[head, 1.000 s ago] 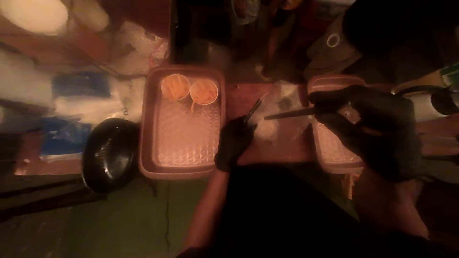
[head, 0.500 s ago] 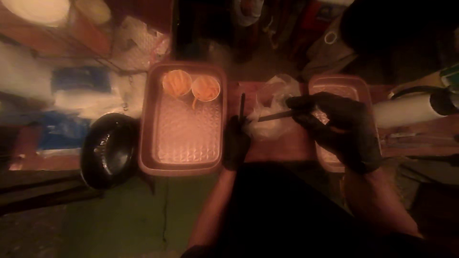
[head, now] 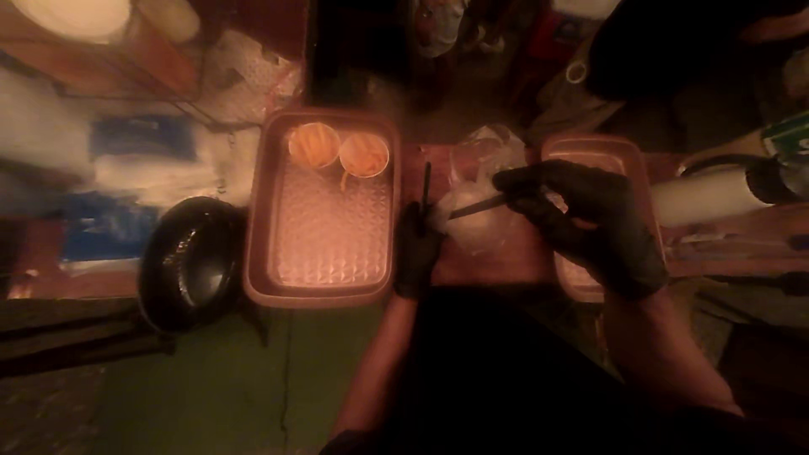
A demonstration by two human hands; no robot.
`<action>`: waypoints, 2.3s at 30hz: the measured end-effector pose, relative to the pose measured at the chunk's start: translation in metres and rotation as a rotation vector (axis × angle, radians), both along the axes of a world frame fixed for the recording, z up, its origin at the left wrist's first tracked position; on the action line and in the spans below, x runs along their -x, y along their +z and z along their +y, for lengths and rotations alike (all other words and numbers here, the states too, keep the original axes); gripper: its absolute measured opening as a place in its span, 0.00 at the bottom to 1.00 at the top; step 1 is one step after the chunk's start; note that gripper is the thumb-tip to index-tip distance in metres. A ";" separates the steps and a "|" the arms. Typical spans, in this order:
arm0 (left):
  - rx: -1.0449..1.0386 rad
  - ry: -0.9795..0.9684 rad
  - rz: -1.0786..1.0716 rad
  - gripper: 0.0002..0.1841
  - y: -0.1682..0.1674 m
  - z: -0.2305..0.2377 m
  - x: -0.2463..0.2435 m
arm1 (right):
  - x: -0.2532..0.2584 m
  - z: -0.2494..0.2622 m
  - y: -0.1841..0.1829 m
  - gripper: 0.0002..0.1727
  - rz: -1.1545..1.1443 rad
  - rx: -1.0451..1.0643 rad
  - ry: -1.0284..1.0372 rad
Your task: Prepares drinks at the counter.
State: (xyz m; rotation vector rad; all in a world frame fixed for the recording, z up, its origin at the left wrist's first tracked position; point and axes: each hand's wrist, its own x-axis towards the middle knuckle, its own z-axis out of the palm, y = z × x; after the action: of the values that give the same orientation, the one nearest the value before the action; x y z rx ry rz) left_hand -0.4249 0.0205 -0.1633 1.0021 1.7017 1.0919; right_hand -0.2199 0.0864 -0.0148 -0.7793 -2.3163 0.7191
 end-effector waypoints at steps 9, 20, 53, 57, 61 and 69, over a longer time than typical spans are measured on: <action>-0.007 -0.069 0.213 0.13 0.007 -0.005 0.005 | 0.002 0.002 0.005 0.15 -0.143 0.042 -0.033; 0.086 -0.100 -0.030 0.13 0.016 0.000 0.009 | 0.016 0.019 0.014 0.18 -0.276 0.082 0.158; -0.512 -0.087 0.212 0.18 0.101 -0.010 0.036 | -0.041 0.009 0.027 0.16 0.119 0.109 -0.184; -0.707 -0.406 0.372 0.19 0.142 0.017 0.009 | -0.020 -0.005 0.036 0.24 0.303 0.064 -0.065; -0.669 -0.596 0.472 0.17 0.150 0.037 -0.015 | -0.008 -0.010 0.032 0.15 0.450 0.028 0.007; -0.632 -0.672 0.190 0.24 0.154 0.047 0.009 | -0.028 -0.010 0.030 0.12 0.579 0.095 -0.089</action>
State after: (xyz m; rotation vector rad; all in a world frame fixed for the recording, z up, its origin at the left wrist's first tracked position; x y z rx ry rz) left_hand -0.4340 0.0673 -0.0096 1.9504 0.9986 1.0982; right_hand -0.1917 0.0768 0.0153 -0.6086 -1.7278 0.8837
